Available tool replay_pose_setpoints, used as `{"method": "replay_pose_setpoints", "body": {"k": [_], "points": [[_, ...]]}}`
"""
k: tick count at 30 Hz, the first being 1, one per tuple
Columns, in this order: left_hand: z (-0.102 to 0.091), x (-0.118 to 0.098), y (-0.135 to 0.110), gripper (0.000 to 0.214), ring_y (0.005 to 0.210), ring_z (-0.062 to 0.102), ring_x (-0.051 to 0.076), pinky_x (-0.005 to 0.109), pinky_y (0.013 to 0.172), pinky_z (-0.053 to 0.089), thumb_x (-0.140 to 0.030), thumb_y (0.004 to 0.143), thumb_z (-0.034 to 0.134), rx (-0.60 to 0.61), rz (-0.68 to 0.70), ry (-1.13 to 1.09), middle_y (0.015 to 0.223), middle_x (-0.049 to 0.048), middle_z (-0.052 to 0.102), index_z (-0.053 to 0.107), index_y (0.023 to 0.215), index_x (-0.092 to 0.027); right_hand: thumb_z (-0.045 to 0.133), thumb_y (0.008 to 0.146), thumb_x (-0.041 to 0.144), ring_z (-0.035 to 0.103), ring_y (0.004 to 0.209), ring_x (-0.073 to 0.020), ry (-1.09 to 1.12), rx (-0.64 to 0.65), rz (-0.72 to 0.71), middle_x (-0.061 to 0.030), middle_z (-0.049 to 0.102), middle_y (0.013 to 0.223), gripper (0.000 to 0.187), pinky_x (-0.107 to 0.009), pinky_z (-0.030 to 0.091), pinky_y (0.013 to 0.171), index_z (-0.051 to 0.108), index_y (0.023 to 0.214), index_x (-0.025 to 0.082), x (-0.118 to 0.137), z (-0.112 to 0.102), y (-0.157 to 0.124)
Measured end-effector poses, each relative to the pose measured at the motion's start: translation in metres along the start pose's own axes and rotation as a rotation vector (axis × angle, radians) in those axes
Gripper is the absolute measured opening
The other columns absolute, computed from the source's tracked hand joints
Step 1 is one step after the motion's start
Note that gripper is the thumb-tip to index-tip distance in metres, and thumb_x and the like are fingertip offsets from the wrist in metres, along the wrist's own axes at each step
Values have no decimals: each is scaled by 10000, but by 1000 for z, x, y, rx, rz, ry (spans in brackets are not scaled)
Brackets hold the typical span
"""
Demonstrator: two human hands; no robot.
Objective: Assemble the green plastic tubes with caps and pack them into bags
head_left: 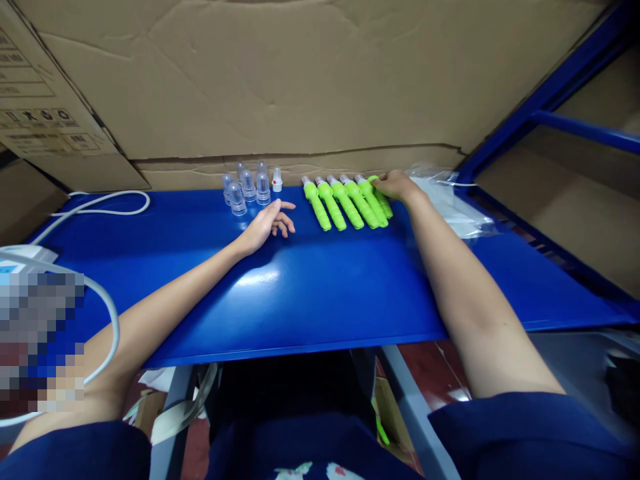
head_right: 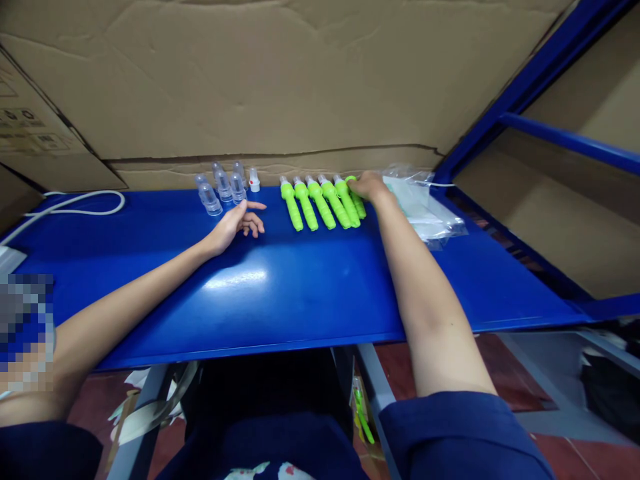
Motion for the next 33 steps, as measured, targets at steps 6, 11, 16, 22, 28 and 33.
{"method": "replay_pose_setpoints", "body": {"k": [6,11,16,22,28,33], "points": [[1,0,0,585,545,606,107,247,538,329,-633,1050,359,-6,-5,-2,691,27,702,593,1156,-108,512,1023,339,666,1229,-374,-64,50,70,-259,712,1257,418,-419,524,998,737,1218,46,6,-3,-11],[1,-1,-1,581,545,604,107,245,539,332,-631,1050,369,-7,-10,-7,684,26,700,589,1158,-104,499,1038,347,655,1256,-368,-90,32,58,-286,698,1272,451,-379,504,1007,738,1215,8,6,-4,-13],[1,-2,-1,585,550,606,110,245,542,337,-643,1044,371,0,-4,-2,688,26,700,594,1151,-113,534,1030,348,683,1213,-343,-62,-10,29,-235,727,1247,430,-356,512,966,739,1246,37,-1,-2,-8],[1,-2,-1,581,545,601,111,251,537,327,-643,1043,372,-6,-9,-2,684,28,701,596,1140,-116,549,1018,360,705,1140,-325,-22,-53,43,-231,741,1191,438,-354,517,935,736,1244,35,-9,-4,-5],[2,-2,-1,583,548,602,112,251,538,328,-644,1044,369,-4,-7,-1,685,29,699,597,1143,-116,597,1000,346,697,1164,-330,3,-61,53,-226,743,1183,392,-353,522,953,742,1217,54,-11,-8,-6],[1,-1,-1,587,545,599,106,242,540,331,-645,1043,373,-3,-9,5,681,24,698,586,1159,-110,593,1009,351,663,1251,-355,2,-75,63,-243,717,1258,395,-388,509,1010,729,1238,59,-14,-10,-4]]}}
Point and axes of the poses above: each hand's wrist, its own y-axis towards the middle knuckle, its own z-axis out of the palm, x = y × z, the point moved 5 cm from there along y, towards the middle knuckle
